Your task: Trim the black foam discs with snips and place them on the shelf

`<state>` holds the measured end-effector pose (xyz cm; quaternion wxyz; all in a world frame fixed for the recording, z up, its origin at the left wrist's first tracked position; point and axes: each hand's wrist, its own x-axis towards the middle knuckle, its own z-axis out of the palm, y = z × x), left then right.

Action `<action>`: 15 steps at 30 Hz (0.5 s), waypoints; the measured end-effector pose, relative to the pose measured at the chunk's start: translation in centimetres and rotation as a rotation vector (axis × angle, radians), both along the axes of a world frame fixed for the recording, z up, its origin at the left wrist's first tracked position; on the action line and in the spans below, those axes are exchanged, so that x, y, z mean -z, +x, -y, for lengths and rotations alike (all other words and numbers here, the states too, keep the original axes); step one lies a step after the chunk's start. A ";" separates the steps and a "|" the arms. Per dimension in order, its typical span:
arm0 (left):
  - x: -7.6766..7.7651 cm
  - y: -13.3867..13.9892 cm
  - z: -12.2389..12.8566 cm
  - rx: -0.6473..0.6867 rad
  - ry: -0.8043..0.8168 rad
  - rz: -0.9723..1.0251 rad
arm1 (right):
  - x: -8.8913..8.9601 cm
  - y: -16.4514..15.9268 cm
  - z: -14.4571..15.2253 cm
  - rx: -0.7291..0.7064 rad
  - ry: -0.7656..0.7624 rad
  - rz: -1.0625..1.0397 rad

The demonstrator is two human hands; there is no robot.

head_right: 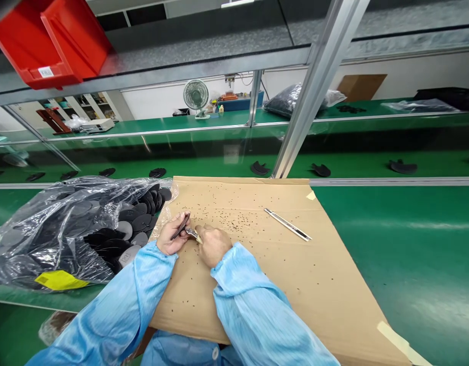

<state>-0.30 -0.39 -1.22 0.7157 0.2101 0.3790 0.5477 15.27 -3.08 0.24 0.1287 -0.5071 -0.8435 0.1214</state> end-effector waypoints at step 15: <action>0.2 0.8 -0.4 -0.070 0.088 0.050 | 0.7 2.1 -2.3 0.071 -0.730 -1.632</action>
